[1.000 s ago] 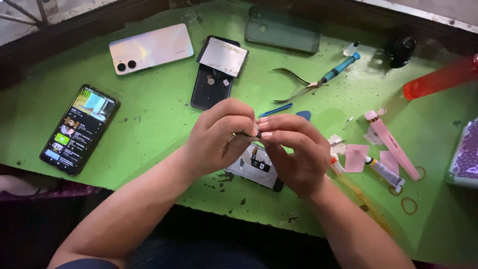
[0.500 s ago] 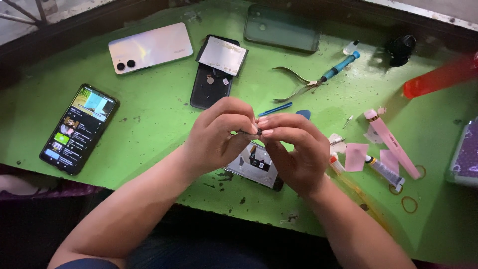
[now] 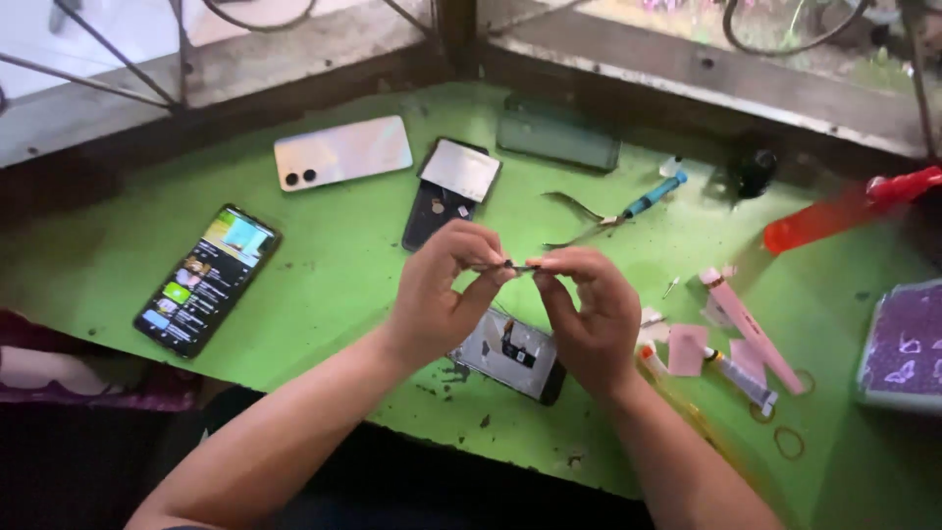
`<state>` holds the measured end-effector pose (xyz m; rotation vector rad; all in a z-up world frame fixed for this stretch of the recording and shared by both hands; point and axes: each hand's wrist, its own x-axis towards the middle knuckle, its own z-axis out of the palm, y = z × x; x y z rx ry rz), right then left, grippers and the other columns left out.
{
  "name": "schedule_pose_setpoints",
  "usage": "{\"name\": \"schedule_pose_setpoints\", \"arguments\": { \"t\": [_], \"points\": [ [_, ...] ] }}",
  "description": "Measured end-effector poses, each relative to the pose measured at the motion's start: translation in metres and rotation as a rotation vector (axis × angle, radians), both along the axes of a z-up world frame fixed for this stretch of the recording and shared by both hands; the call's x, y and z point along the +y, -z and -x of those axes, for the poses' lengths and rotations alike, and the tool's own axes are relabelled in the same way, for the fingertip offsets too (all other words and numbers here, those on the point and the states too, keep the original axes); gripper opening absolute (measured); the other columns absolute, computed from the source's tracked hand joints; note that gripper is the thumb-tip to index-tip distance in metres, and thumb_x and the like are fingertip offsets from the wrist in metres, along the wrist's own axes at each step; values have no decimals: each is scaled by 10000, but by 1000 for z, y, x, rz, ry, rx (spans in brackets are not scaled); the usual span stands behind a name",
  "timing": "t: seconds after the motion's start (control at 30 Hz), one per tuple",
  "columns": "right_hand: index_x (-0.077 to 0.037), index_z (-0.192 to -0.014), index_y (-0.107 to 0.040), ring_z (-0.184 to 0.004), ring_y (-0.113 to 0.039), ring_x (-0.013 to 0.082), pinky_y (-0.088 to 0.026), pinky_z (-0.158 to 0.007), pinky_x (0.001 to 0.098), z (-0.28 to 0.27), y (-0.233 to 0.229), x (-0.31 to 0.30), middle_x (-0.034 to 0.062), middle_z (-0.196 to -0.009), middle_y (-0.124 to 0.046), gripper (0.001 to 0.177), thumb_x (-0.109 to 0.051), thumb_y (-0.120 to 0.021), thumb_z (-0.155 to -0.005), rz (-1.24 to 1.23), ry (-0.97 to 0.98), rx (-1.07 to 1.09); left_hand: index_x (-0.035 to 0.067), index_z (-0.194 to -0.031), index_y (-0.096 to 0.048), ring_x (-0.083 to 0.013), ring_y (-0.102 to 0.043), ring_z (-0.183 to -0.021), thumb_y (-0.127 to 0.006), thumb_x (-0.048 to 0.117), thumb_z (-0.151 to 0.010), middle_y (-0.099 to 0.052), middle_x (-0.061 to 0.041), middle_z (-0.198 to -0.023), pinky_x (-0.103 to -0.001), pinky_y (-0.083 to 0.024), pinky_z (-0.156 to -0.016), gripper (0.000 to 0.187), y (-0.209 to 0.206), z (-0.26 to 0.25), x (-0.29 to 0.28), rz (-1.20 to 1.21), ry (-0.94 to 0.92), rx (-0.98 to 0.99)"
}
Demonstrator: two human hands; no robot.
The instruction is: The person works on a disassembled smartphone motherboard, using a blue screwdriver to manipulate components and a yellow glue tube to apply adhesive to a small white rectangular part. They handle various small electronic pieces and tools on a green workbench.
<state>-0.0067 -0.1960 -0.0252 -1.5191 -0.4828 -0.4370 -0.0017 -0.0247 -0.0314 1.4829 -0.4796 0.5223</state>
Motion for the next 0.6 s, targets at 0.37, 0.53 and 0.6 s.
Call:
{"name": "schedule_pose_setpoints", "arguments": {
  "t": [0.37, 0.53, 0.6],
  "points": [
    [24, -1136, -684, -1015, -709, 325, -599, -892, 409, 10, -11, 6, 177, -1079, -700, 341, 11, -784, -810, 286, 52, -359, 38, -965, -533, -145, -725, -678, -748, 111, -961, -697, -143, -947, -289, -619, -589, 228, -15, 53, -12, 270, -168, 320],
    [58, -1202, -690, -1090, -678, 356, -571, -978, 440, 17, -17, 17, 217, -1167, -678, 615, -52, -951, -656, 416, 159, -500, 46, -928, -559, -90, -704, -640, -787, 149, -931, -738, -143, -976, -224, -583, -549, 250, -47, 70, -14, 338, -229, 471],
    [67, -1209, -673, -1076, -673, 362, -568, -956, 430, 19, -20, 21, 226, -1156, -669, 614, -35, -939, -665, 481, 227, -538, 27, -916, -578, -171, -721, -578, -789, 153, -928, -743, -201, -963, -275, -564, -483, 246, -56, 75, -14, 344, -220, 539]
  ]
}}
